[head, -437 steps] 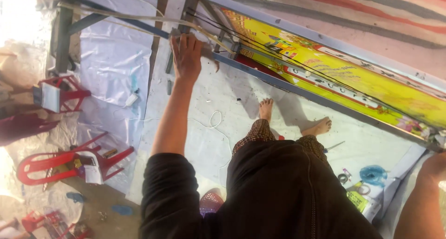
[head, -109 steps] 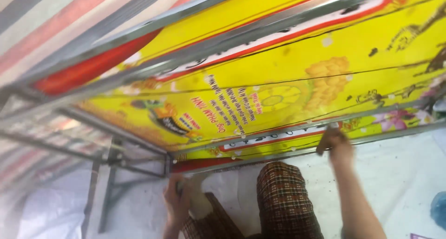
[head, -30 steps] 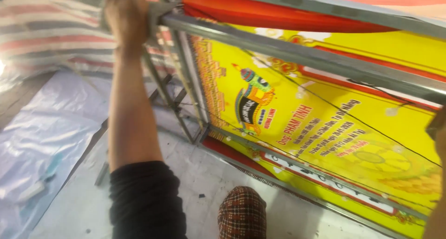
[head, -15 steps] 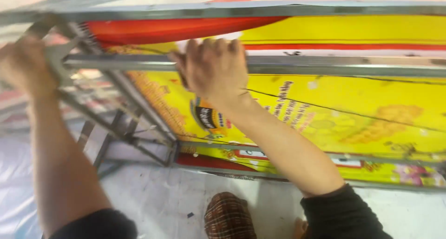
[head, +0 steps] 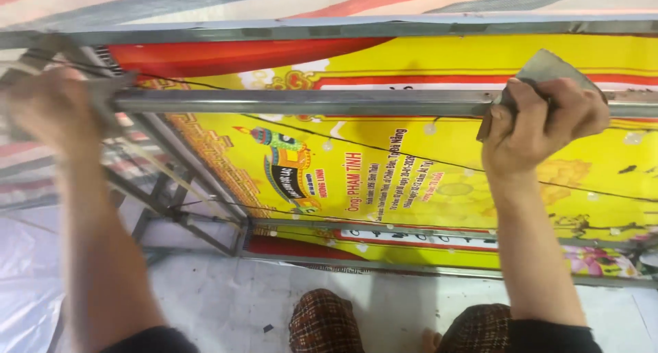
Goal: The person assembles a metal frame structure by inserting and securing metal bars into a frame with a yellow printed backdrop. They use their hands to align and press the bars into place, occasionally adjusting the frame's position.
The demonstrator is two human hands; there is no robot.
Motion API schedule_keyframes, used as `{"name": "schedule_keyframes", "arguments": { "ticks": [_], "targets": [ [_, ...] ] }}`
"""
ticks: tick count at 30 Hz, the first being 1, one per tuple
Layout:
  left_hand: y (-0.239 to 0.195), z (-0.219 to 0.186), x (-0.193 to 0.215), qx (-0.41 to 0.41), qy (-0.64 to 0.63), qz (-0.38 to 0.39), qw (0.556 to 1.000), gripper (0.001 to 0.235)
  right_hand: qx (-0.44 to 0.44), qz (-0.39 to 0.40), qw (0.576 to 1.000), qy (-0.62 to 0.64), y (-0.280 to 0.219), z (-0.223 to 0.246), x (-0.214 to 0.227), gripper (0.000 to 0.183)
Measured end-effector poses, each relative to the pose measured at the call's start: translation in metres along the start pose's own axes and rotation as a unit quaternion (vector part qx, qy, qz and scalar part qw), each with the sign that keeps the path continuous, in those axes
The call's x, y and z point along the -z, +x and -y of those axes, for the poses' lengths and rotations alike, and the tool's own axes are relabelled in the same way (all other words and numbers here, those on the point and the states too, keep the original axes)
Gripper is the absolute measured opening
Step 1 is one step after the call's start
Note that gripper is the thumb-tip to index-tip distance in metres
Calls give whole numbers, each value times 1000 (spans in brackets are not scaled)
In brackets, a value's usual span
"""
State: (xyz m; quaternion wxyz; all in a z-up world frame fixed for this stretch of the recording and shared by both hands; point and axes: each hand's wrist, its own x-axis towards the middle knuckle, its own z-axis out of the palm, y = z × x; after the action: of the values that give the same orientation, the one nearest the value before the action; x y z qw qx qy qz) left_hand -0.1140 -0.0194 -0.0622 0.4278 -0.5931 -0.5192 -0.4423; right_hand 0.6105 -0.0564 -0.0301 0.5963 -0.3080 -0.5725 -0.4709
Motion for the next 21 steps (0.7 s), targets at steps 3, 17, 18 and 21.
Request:
{"name": "schedule_keyframes", "arguments": {
  "ticks": [3,17,18,21],
  "targets": [
    [16,-42,9,-24,63,-30,997,50,-24,14,999,20,2,23,1,36],
    [31,-86,20,1,53,-52,997,34,-186,137,973,-2,-66,49,-5,59],
    [30,-88,20,14,50,-54,997,37,-236,177,950,100,-66,81,-18,59],
    [25,-77,13,25,46,-55,997,42,-153,250,948,126,-92,159,-52,67]
  ]
}}
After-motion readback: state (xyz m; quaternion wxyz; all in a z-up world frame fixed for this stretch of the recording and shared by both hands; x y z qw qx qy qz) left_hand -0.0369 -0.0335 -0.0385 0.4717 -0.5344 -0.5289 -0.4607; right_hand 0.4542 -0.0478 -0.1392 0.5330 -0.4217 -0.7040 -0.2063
